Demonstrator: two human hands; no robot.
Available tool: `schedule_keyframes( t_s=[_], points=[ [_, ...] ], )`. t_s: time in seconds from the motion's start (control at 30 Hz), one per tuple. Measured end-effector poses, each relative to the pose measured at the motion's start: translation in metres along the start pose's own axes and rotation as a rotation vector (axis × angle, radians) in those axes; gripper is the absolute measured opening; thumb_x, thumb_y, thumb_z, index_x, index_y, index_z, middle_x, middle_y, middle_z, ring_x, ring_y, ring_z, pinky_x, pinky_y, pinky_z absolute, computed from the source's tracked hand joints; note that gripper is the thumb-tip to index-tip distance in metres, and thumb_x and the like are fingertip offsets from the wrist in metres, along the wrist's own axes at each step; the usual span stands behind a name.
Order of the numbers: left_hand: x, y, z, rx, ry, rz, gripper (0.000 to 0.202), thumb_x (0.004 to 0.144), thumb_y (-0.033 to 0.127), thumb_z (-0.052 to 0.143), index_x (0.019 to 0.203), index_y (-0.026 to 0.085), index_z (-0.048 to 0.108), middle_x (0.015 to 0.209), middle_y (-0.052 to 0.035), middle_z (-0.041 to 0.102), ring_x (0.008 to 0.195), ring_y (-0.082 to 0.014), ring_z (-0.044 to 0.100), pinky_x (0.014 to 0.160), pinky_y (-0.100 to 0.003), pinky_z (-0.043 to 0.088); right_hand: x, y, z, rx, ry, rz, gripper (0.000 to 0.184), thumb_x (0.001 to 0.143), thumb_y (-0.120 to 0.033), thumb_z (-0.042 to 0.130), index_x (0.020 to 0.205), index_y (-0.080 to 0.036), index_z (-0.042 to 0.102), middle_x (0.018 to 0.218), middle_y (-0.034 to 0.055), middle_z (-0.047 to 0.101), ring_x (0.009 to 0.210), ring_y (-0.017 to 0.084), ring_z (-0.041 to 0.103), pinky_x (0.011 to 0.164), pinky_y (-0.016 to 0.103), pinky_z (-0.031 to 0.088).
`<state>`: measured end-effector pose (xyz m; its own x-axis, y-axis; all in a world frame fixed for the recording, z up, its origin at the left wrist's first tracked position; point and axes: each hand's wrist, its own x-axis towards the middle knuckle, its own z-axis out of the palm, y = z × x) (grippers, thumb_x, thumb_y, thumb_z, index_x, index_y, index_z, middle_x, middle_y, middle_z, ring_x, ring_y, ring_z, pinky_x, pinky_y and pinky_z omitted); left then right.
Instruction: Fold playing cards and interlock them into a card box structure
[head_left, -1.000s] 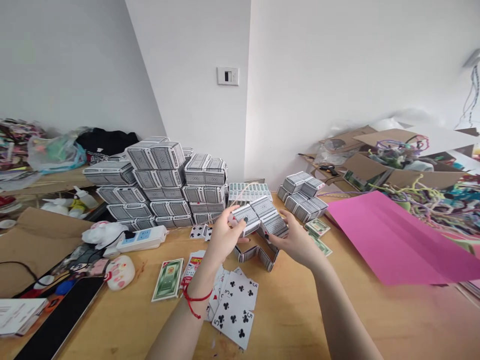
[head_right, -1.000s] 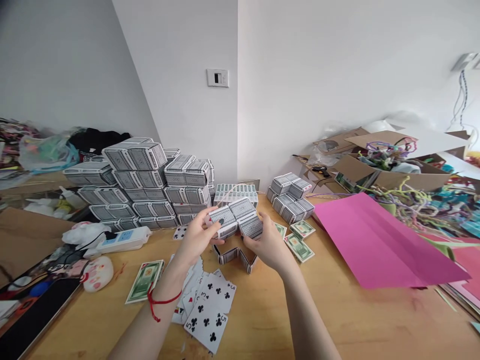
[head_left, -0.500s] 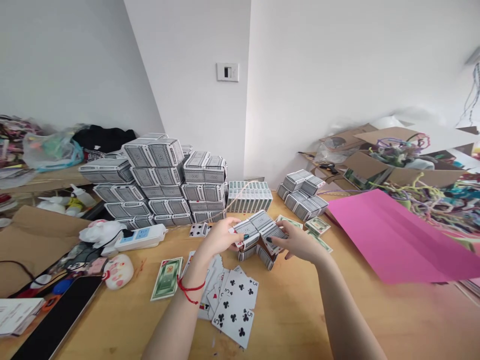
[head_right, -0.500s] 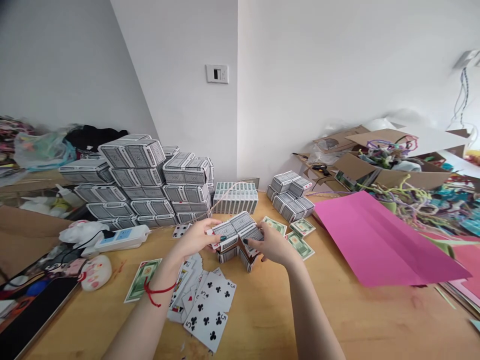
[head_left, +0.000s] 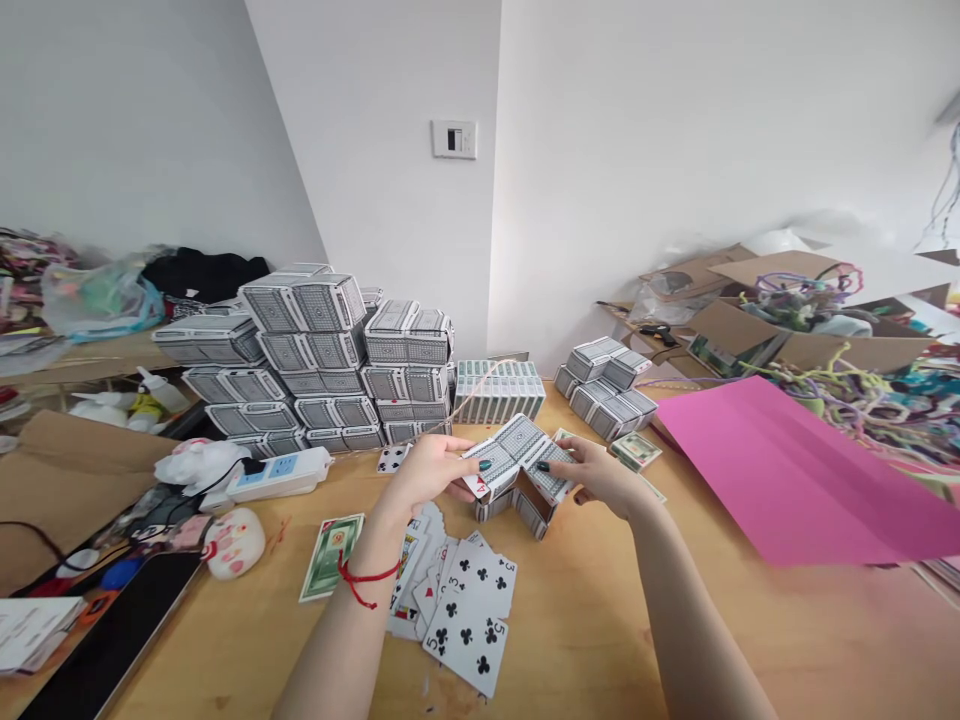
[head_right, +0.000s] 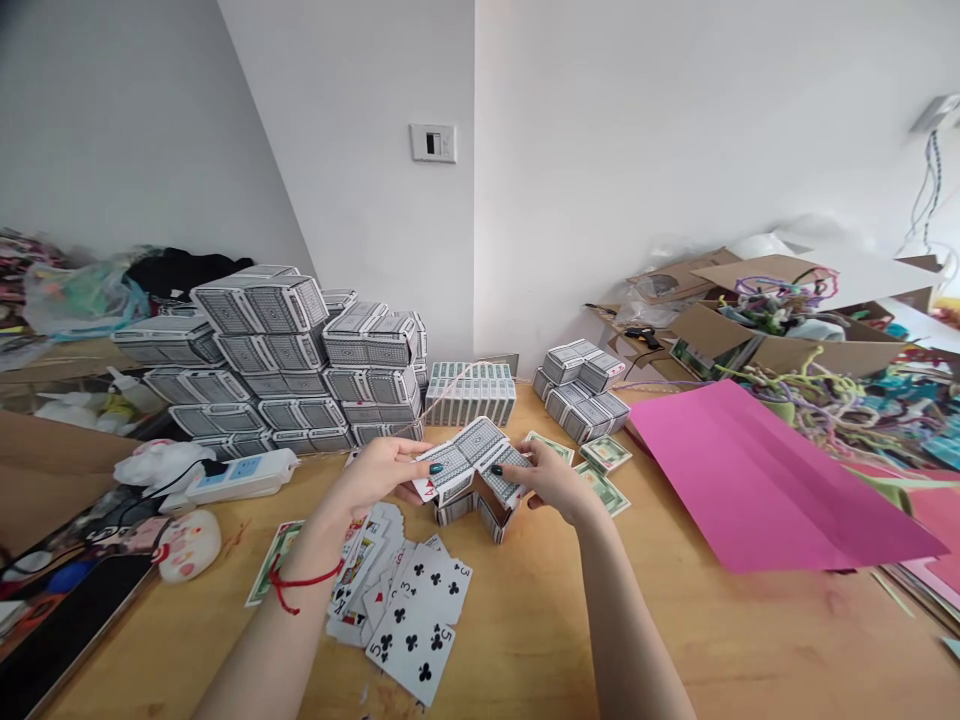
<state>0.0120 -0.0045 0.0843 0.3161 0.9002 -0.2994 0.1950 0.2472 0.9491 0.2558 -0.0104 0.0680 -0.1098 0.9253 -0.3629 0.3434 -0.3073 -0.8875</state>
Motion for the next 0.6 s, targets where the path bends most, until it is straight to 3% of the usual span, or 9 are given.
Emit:
schedule_keyframes(
  t_s=[0.17,0.27,0.47,0.6],
  points=[
    [-0.0045,0.0037,0.0042,0.001,-0.014,0.019,0.041,0.069,0.022,0.067,0.108,0.012,0.06,0.078,-0.006,0.071,0.061,-0.0155,0.065,0.055,-0.024,0.055,-0.0017,-0.0011,-0.0009,0.003,-0.054,0.003,0.034,0.064,-0.035,0.069,0.088,-0.019,0.052,0.085,0.0027,0.059,0.063,0.012,0.059,0.042,0.017,0.048],
    [-0.0056,0.004,0.0048,0.004,-0.025,0.035,0.038,0.07,0.02,0.065,0.108,0.014,0.06,0.077,-0.0051,0.071,0.058,-0.0141,0.065,0.054,-0.024,0.055,-0.0011,-0.0011,-0.001,0.084,-0.115,-0.022,0.031,0.063,-0.032,0.07,0.085,-0.018,0.052,0.081,0.0024,0.061,0.066,0.014,0.062,0.047,0.022,0.054],
    [-0.005,0.0019,0.0037,0.002,-0.05,0.03,0.033,0.073,0.018,0.061,0.105,0.015,0.062,0.074,-0.0042,0.071,0.06,-0.0146,0.066,0.057,-0.025,0.055,0.0029,0.0023,-0.0006,0.24,-0.263,-0.04,0.024,0.068,-0.026,0.065,0.088,-0.017,0.054,0.076,0.0022,0.065,0.06,0.013,0.063,0.043,0.018,0.052],
    [-0.0031,0.0004,0.006,0.012,-0.052,0.026,0.03,0.072,0.017,0.061,0.102,0.016,0.064,0.073,-0.003,0.071,0.062,-0.0152,0.066,0.059,-0.026,0.055,0.0056,0.0057,-0.0008,0.209,-0.209,-0.031,0.028,0.067,-0.026,0.065,0.091,-0.018,0.052,0.073,0.0011,0.065,0.056,0.012,0.062,0.039,0.018,0.051]
  ],
)
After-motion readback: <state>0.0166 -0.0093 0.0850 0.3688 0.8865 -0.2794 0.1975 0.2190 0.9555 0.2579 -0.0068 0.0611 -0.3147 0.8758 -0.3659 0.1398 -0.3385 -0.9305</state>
